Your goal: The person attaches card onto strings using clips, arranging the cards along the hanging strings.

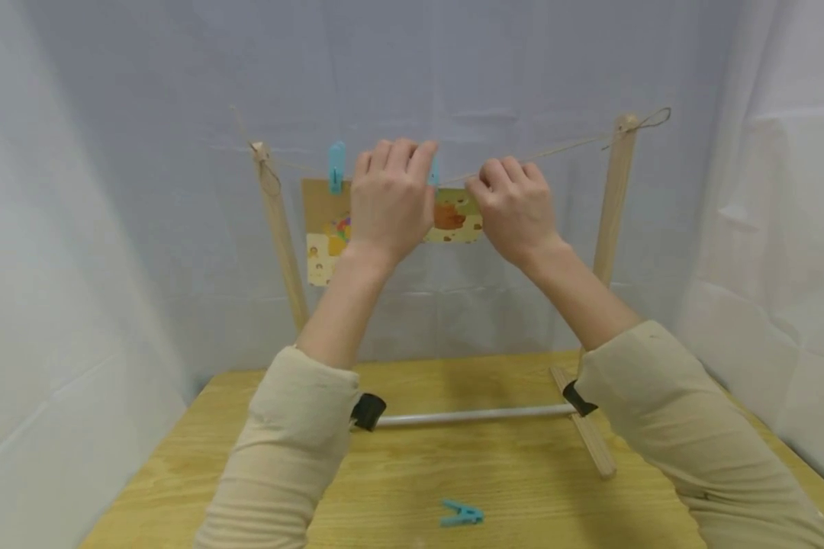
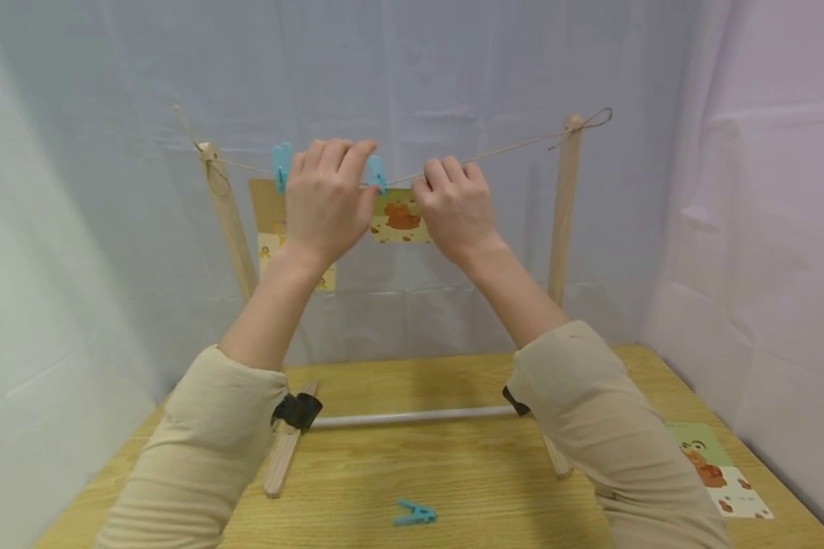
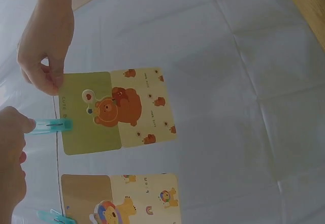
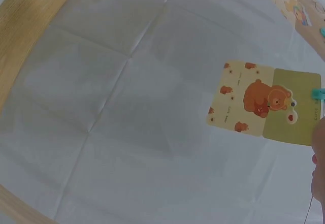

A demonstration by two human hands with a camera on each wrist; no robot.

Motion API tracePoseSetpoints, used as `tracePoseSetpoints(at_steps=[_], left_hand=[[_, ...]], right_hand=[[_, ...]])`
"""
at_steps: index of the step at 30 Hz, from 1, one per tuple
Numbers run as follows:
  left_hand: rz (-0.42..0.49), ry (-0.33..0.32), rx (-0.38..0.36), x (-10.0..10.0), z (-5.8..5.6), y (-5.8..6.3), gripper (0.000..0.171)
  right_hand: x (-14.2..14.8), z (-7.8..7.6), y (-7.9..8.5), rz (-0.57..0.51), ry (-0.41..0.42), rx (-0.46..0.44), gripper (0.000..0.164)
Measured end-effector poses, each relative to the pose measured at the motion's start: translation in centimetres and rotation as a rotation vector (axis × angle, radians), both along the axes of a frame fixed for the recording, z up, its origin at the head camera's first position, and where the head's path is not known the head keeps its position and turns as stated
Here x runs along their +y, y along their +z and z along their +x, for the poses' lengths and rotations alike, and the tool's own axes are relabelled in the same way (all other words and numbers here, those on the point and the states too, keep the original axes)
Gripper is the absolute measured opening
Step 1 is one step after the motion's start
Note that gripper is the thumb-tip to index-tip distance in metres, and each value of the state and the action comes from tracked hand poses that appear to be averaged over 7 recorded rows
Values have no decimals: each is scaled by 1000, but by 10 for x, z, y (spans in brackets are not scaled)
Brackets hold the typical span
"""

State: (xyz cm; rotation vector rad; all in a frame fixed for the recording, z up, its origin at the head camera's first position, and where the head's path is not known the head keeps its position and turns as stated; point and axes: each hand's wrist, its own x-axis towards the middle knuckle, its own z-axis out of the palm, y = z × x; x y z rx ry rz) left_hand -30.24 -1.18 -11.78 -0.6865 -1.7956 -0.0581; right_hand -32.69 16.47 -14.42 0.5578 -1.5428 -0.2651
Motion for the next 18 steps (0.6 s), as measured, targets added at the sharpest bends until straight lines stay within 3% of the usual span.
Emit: tracePoseSetpoints(at_steps=[9,18], left_hand=[[38,-34,19,-10,-3,-2,30],[55,-69,80,-19,-8,-11,21]], right_hand=[[-2,2,1,-21,22,-70,22],[-1,3,-5,-10,92,-3,21]])
